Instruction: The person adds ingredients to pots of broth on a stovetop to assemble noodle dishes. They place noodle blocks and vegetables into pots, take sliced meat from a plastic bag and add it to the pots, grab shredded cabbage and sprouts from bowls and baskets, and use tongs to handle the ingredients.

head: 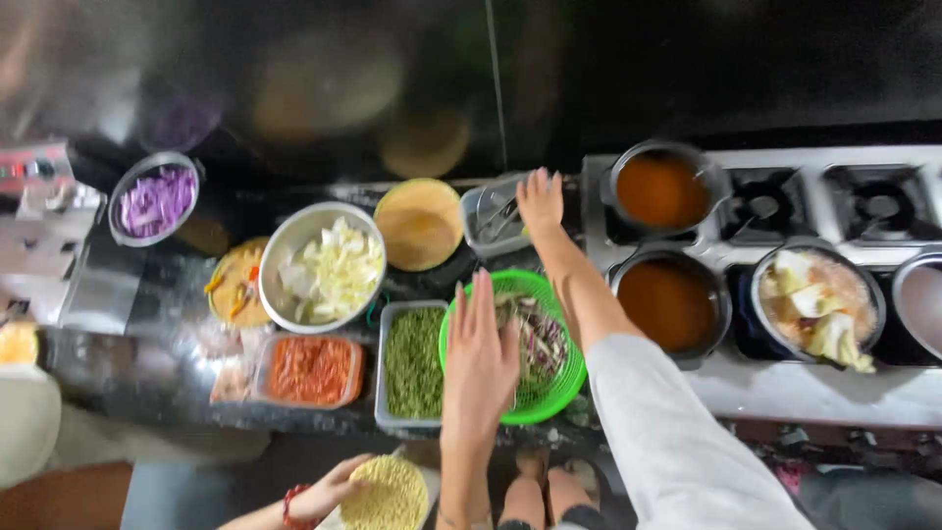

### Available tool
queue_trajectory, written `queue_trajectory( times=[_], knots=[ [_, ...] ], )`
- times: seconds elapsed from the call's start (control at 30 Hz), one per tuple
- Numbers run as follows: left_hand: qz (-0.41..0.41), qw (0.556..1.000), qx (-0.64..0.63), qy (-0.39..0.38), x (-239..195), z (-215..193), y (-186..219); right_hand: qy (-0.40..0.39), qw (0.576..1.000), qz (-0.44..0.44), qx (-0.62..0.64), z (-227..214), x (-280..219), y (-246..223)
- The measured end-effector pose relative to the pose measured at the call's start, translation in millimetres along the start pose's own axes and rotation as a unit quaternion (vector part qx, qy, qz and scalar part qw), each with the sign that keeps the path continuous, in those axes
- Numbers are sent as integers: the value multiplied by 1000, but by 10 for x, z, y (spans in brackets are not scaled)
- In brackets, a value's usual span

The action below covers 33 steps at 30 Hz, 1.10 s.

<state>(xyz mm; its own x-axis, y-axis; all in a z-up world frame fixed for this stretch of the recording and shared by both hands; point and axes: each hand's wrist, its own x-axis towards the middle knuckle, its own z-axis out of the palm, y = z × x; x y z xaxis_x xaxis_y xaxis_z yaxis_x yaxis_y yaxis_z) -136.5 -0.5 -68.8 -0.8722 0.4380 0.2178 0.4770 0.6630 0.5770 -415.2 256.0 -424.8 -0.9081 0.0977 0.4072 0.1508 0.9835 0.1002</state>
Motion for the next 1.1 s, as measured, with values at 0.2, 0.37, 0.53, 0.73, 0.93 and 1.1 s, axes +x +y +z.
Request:
queue_trajectory(
  times=[0.2,0.37,0.53,0.73,0.93,1.1],
  knots=[
    [-50,997,46,38,152,-249,-222,-315,931,-65,-174,-504,76,14],
    [-91,996,1,23,264,-283,-399,-266,962,-6,-62,-154,25,-177],
    [-135,987,-1,-85,308,-29,-616,-222,971,84,23,-309,-187,-154],
    [-240,955,-82,-153,195,-189,-330,-136,990,39,-12,287,-423,-125],
    [-178,975,-69,-111,43,211,-636,-225,972,60,-13,-701,-254,-265],
    [-315,860,-400,-7,-31,1067,-1331,-241,913,199,262,-1328,-476,-550]
  ],
)
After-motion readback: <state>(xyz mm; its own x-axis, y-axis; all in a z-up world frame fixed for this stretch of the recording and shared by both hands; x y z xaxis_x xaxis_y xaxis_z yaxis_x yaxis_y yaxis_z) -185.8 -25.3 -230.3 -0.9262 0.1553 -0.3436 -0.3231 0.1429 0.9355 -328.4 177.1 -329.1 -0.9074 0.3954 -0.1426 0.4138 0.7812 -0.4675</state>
